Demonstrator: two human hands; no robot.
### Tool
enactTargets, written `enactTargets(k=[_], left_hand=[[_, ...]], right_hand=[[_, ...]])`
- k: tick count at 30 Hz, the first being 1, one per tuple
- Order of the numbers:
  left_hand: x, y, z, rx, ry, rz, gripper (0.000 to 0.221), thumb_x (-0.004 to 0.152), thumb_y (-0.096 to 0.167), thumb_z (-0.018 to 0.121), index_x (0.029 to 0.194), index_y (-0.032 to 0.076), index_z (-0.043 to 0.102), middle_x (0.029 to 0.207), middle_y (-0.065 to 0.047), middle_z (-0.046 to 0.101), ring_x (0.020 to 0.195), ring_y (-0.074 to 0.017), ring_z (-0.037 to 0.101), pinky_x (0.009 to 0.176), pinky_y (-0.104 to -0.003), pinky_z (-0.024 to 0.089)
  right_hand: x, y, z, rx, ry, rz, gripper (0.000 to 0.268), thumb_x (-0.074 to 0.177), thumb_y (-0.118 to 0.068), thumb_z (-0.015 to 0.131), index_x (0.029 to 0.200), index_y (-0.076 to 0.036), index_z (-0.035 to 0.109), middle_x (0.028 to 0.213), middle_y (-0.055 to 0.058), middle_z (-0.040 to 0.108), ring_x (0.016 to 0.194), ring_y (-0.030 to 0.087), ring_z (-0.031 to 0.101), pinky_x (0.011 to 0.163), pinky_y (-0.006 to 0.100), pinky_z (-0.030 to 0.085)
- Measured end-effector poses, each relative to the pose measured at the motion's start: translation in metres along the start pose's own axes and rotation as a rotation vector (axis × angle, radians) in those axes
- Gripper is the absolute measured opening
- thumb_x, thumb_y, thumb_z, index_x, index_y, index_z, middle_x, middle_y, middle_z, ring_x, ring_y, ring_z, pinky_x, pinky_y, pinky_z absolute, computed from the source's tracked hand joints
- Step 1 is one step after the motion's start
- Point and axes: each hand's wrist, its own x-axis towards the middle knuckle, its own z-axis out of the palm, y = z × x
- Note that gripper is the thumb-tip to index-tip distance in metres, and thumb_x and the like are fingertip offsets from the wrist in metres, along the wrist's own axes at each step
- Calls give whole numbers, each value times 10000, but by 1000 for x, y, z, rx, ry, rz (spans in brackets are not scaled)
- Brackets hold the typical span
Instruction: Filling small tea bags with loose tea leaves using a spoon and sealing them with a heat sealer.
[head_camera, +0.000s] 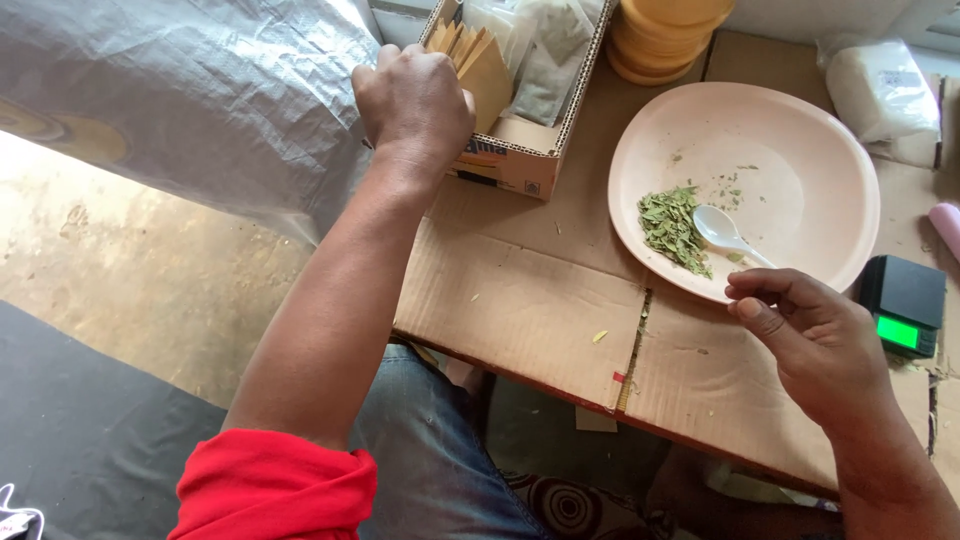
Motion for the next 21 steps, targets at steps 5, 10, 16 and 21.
enactTargets(k=[5,10,16,21], left_hand=[[2,0,-5,18,-163,-25,295,837,477,656,985,235,740,983,-7,707,966,-258,627,785,-470,459],[6,1,5,-22,-69,-14,219,789,393,639,900,239,747,906,-27,730,882,-285,664,727,-482,477],[11,1,12,-15,-107,-19,124,801,363,687,855,270,747,850,-1,735,829,-279,701,688,-450,494],[12,1,11,-66,-169,-61,113,789,267,650,856,242,737,827,-21,723,768,-279,697,672,-446,490]], right_hand=[[1,6,0,9,-8,-18,174,970,0,642,1138,11,683,1046,88,700,999,138,615,941,255,488],[0,-6,2,-57,14,25,170,966,-26,658,1128,-2,705,1028,81,711,979,141,622,940,259,496],[1,1,1,-10,8,20,187,964,-6,647,1145,11,690,1042,116,707,1005,161,620,944,266,491],[1,4,1,-45,13,15,181,967,-21,655,1143,-3,695,1039,96,711,991,145,621,942,261,497]])
